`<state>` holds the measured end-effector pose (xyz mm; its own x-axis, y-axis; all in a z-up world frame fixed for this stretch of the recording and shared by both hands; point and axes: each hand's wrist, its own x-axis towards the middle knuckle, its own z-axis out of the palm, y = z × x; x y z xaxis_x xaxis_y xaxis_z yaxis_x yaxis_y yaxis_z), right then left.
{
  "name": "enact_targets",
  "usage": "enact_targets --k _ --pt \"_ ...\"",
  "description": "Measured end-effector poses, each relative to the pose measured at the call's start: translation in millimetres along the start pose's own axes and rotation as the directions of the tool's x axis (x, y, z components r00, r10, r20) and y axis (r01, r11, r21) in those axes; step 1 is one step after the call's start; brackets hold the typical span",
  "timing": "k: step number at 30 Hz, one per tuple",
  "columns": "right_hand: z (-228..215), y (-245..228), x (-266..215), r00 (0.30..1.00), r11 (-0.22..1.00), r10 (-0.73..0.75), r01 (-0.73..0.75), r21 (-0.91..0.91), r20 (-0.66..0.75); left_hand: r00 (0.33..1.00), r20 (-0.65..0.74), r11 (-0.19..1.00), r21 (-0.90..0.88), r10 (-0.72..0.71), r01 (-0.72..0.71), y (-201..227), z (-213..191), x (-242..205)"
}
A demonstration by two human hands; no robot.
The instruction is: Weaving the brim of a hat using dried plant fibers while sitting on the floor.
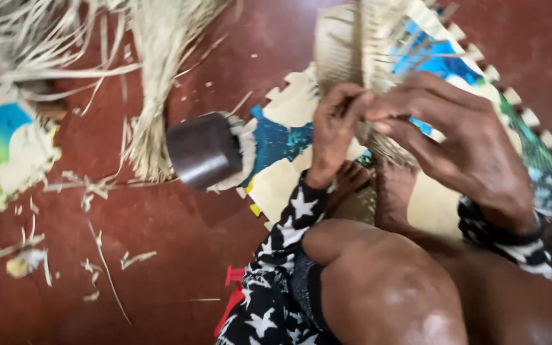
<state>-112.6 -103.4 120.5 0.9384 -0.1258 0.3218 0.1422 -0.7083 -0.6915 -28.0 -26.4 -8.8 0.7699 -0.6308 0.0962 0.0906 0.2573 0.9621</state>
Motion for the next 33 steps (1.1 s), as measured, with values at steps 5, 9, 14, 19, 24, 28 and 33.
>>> enact_targets --k 5,9,14,19,24,28,33 --pt "13 45 -15 0.999 0.999 0.042 -0.042 -0.024 0.009 0.997 -0.006 0.975 0.207 -0.083 0.083 13 1 -2" --pt "26 69 -28 0.996 0.981 0.067 -0.078 -0.175 -0.067 1.000 -0.020 0.971 0.238 -0.018 0.023 20 4 0" --pt "29 74 -32 0.981 0.989 0.146 -0.149 -0.017 -0.129 1.000 -0.026 0.960 0.279 -0.011 0.018 24 8 -1" --pt "31 73 -32 0.971 0.985 0.175 -0.173 0.028 -0.165 1.000 0.012 0.952 0.306 -0.011 0.007 22 6 0" --pt "32 73 -35 0.957 0.979 0.191 -0.200 -0.021 -0.218 1.000 0.010 0.944 0.331 -0.025 0.021 18 6 -1" --pt "36 79 -39 0.962 0.986 0.112 -0.139 -0.091 -0.251 0.999 0.019 0.949 0.315 -0.033 0.026 14 4 -1" --pt "37 81 -41 0.960 0.981 0.192 -0.194 0.010 -0.204 0.998 0.057 0.956 0.293 -0.032 0.014 18 6 -1"
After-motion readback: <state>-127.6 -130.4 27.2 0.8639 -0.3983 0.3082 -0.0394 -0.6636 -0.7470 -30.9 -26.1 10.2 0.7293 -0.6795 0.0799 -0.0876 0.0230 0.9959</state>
